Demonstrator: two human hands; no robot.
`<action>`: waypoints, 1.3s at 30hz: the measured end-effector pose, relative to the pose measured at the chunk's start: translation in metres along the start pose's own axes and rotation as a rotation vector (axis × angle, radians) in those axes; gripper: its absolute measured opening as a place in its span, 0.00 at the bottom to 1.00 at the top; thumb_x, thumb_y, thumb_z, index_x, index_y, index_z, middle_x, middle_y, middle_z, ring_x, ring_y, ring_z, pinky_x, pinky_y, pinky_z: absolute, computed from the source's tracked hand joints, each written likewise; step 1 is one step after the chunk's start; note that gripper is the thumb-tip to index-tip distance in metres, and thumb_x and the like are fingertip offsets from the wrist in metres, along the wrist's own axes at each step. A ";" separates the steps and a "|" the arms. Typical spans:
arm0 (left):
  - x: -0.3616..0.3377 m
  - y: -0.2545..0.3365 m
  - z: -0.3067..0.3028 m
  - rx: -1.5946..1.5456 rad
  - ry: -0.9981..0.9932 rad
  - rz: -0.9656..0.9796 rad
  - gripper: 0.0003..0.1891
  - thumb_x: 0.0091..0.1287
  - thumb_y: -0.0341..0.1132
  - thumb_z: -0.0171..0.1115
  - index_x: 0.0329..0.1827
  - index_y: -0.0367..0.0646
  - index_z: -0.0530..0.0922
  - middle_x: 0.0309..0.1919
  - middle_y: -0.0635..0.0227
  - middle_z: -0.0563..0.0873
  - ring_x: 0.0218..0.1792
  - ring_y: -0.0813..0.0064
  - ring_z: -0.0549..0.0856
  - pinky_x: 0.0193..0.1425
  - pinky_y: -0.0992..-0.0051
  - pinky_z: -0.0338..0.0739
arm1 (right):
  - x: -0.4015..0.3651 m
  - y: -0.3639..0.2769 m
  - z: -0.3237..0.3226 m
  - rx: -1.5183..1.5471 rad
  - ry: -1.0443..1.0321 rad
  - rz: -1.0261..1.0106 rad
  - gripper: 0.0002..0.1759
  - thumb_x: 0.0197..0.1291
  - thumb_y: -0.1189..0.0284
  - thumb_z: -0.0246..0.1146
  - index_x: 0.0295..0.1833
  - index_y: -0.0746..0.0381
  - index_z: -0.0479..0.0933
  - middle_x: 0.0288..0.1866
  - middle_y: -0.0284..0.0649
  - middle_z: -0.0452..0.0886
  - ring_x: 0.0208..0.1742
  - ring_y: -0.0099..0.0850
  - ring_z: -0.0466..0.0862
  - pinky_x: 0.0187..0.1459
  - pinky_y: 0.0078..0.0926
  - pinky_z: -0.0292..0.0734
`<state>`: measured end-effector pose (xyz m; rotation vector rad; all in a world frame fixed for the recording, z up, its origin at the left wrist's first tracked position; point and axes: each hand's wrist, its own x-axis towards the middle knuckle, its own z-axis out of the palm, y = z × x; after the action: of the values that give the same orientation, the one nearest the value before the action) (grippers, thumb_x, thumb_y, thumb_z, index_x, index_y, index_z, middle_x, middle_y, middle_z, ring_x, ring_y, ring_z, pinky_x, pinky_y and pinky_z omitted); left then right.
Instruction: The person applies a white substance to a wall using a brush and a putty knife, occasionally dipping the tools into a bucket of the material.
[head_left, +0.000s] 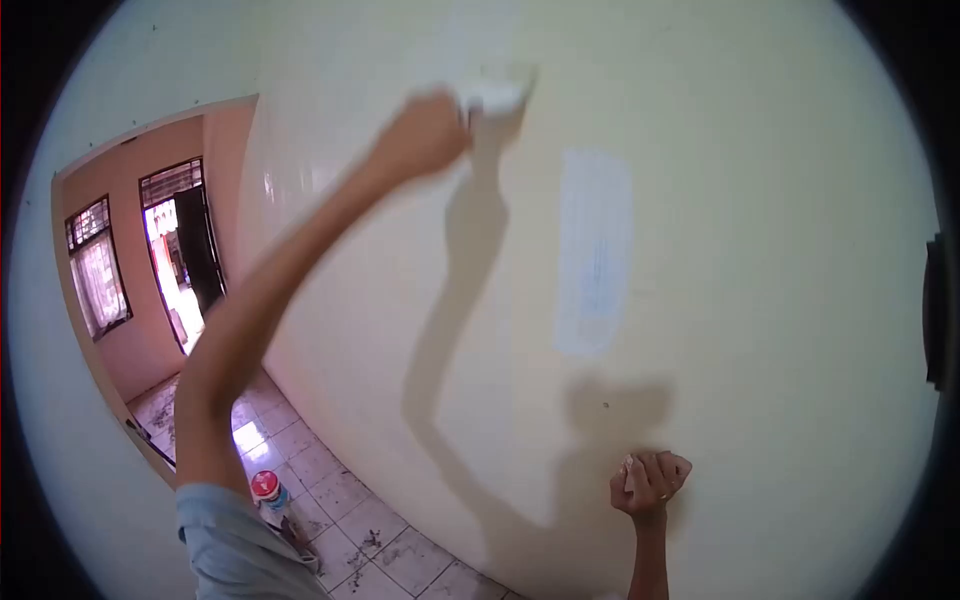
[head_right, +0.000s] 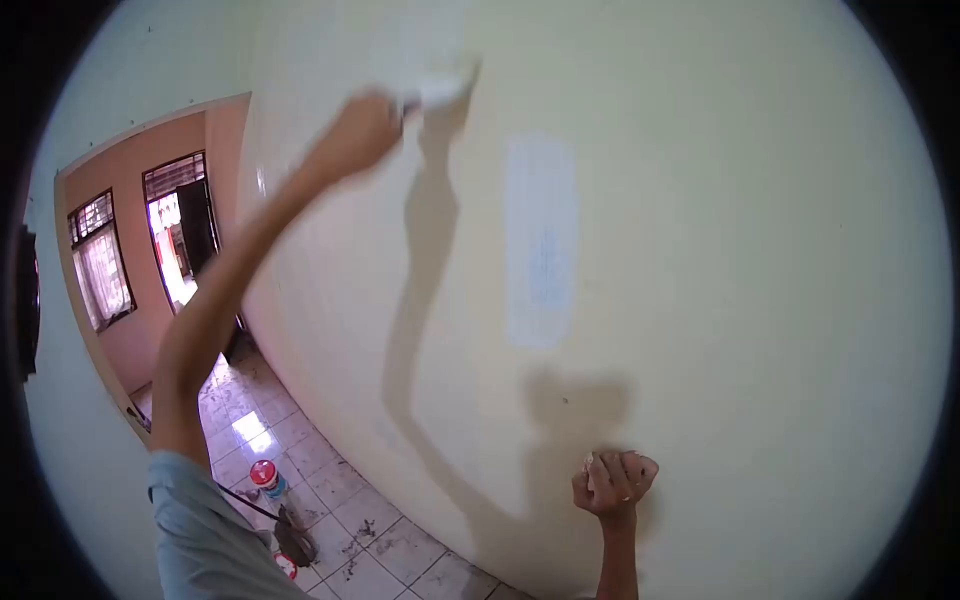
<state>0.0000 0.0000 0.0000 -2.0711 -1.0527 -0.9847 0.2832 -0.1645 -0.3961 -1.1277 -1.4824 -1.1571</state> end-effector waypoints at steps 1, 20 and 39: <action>-0.048 0.001 0.025 -0.082 -0.052 0.073 0.17 0.66 0.39 0.54 0.34 0.29 0.81 0.34 0.40 0.84 0.37 0.39 0.83 0.43 0.49 0.79 | 0.001 -0.001 0.000 -0.005 0.005 -0.008 0.03 0.42 0.75 0.59 0.26 0.55 0.74 0.23 0.28 0.75 0.28 0.29 0.70 0.41 0.32 0.58; -0.013 0.030 -0.050 -0.218 -0.752 -0.124 0.17 0.59 0.47 0.69 0.27 0.39 0.84 0.11 0.75 0.67 0.11 0.81 0.64 0.12 0.74 0.57 | 0.005 0.010 0.014 -0.001 0.049 -0.001 0.04 0.40 0.74 0.60 0.24 0.54 0.71 0.24 0.27 0.76 0.27 0.29 0.70 0.41 0.33 0.58; -0.132 0.057 0.035 -0.043 -0.051 -0.045 0.07 0.52 0.29 0.59 0.30 0.34 0.80 0.29 0.48 0.84 0.32 0.49 0.85 0.36 0.55 0.81 | 0.014 0.005 0.006 0.020 0.001 0.003 0.05 0.41 0.74 0.62 0.27 0.57 0.73 0.27 0.30 0.77 0.29 0.31 0.72 0.40 0.35 0.59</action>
<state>0.0063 -0.0538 -0.1378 -2.1253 -1.1179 -0.9898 0.2852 -0.1558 -0.3823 -1.1156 -1.4873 -1.1384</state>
